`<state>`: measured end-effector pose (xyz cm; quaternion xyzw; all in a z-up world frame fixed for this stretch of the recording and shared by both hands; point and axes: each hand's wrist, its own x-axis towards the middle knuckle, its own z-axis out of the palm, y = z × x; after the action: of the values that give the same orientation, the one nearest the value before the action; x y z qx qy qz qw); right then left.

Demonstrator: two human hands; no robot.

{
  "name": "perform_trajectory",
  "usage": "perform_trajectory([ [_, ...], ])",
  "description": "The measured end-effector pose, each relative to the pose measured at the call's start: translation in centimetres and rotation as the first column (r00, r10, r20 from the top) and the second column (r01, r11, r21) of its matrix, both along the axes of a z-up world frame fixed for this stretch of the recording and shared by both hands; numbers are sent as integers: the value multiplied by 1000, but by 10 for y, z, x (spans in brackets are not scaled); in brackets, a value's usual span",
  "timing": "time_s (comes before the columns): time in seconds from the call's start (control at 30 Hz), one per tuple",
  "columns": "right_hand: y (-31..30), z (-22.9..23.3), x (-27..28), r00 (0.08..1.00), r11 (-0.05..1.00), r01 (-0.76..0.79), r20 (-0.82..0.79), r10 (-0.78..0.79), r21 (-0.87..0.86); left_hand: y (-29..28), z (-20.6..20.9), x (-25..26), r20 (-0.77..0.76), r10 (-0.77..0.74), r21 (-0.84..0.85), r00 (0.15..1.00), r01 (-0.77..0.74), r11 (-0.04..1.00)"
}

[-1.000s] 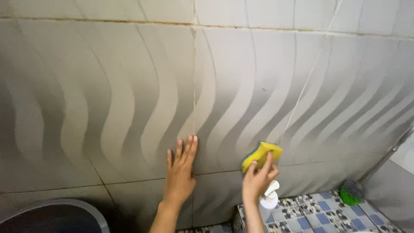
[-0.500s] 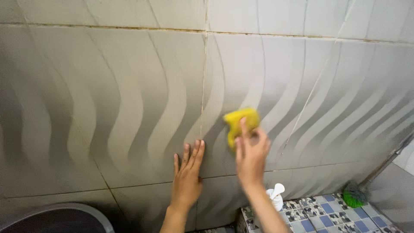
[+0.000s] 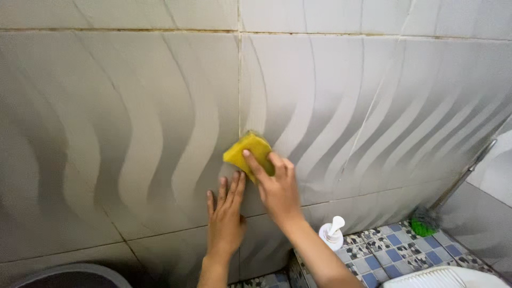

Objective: The person scrubs tiled bathroom walls with a yellow sponge, moving systematically across the surface and around pipes. The person rinses the sponge in a pink basin and continues scrubbing lower sections near the floor.

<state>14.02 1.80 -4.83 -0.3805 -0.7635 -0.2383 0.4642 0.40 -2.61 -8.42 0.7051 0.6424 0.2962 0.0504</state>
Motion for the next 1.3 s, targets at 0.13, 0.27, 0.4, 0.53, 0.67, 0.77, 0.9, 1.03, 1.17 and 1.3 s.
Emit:
perform_trajectory([
  [0.13,13,-7,40,991,993,110,-68,-113,-40,-6,4,1,-14,6,25,1000,-5,1000],
  [0.27,22,-28,72,908,984,142,-382,-172,-106,-15,6,-9,64,-81,110,995,74,991],
  [0.4,28,-80,58,872,979,177,-445,-204,-103,-19,-2,-24,98,-131,234,987,105,967],
  [0.53,19,-140,15,966,969,56,-232,-113,-239,-22,-27,-32,210,13,453,978,-109,885],
  [0.67,12,-175,-31,966,934,-243,-152,209,-263,-27,-62,-46,206,149,433,967,-226,873],
  [0.77,14,-172,-28,992,962,-97,-101,73,-256,-28,-89,-53,128,211,401,969,-245,883],
  [0.9,18,-152,-1,904,954,4,-407,-131,-299,-22,-118,-64,73,394,396,916,-389,832],
  [1.03,19,-151,-15,831,991,56,-544,-114,-123,-12,-135,-74,197,315,507,928,-372,777],
  [1.17,9,-175,-48,975,977,94,-179,-129,-189,-8,-151,-75,369,233,577,900,-418,702],
  [1.3,-3,-193,-67,986,988,155,59,-154,-18,-13,-166,-74,388,309,518,868,-483,706],
])
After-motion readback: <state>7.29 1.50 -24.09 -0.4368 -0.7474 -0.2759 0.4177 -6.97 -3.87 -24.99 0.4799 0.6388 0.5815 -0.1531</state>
